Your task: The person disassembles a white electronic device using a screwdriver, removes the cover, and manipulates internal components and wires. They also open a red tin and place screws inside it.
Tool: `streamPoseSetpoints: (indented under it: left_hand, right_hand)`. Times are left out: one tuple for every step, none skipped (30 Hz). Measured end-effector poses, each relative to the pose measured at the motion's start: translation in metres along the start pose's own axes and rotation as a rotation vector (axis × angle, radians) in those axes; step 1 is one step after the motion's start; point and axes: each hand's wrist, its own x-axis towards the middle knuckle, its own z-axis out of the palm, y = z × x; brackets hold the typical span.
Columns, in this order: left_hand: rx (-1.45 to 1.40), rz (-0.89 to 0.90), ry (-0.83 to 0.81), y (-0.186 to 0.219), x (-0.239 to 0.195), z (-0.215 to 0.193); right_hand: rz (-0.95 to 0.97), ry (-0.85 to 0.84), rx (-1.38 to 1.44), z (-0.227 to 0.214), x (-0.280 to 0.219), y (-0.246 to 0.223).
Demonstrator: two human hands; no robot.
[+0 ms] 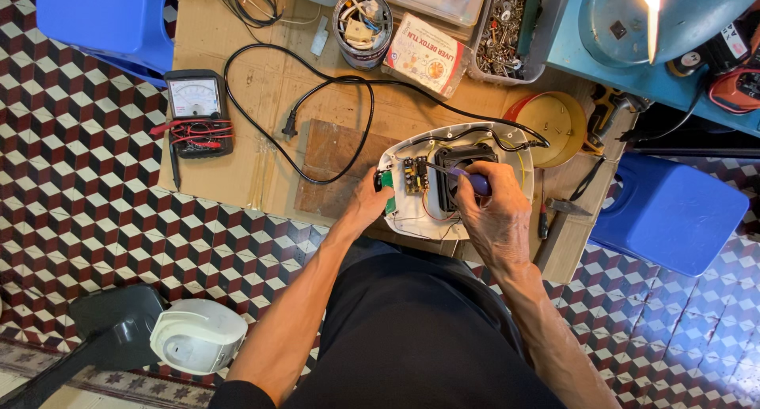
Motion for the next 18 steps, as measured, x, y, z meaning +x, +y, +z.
streamPoseSetpoints:
  left_hand:
    - [-0.007,0.010,-0.018,-0.001,-0.002,0.002]
    - [-0.013,0.020,-0.036,-0.001,-0.003,0.004]
    - [0.014,0.065,-0.017,0.000,-0.004,0.006]
    - [0.043,0.110,0.001,0.002,-0.005,0.008]
    - [0.072,0.156,0.019,0.005,-0.005,0.010]
    - [0.048,0.146,0.017,0.007,-0.007,0.011]
    - [0.024,0.137,0.010,0.010,-0.008,0.013]
    - [0.001,0.129,0.004,0.013,-0.009,0.013]
    - [0.024,0.089,-0.001,0.016,-0.010,0.014]
    - [0.047,0.049,-0.007,0.018,-0.011,0.014]
    - [0.071,0.007,-0.009,0.019,-0.012,0.013]
    - [0.051,0.036,-0.006,0.020,-0.014,0.012]
    - [0.031,0.066,-0.002,0.021,-0.015,0.011]
    - [0.011,0.096,0.001,0.021,-0.016,0.011]
    - [0.018,0.087,0.001,0.022,-0.016,0.011]
    - [0.025,0.079,0.001,0.022,-0.016,0.011]
    - [0.031,0.070,0.001,0.021,-0.016,0.011]
    - [0.026,0.065,-0.002,0.021,-0.015,0.011]
  right_hand:
    - [0.004,-0.009,0.008,-0.002,-0.001,0.000]
    - [0.007,-0.017,0.016,-0.003,-0.002,0.000]
    - [0.009,-0.026,0.026,-0.004,-0.003,0.000]
    - [0.042,-0.027,0.025,-0.004,-0.003,-0.001]
    - [0.073,-0.028,0.024,-0.004,-0.003,-0.001]
    - [0.105,-0.029,0.023,-0.004,-0.003,-0.001]
    - [0.075,-0.021,0.016,-0.004,-0.003,-0.001]
    - [0.045,-0.014,0.009,-0.004,-0.002,-0.001]
    - [0.016,-0.007,0.002,-0.003,-0.002,-0.001]
    - [0.018,0.002,0.010,-0.002,-0.001,0.000]
    - [0.021,0.008,0.020,-0.001,-0.001,0.000]
    - [0.023,0.013,0.031,0.001,-0.001,0.000]
    - [0.032,0.011,0.030,0.002,0.000,0.000]
    - [0.041,0.009,0.030,0.003,0.000,0.000]
    - [0.050,0.007,0.029,0.004,0.001,0.000]
    - [0.039,0.007,0.034,0.005,0.002,0.000]
    - [0.026,0.007,0.040,0.006,0.003,0.000]
    - [0.014,0.006,0.045,0.007,0.004,-0.001]
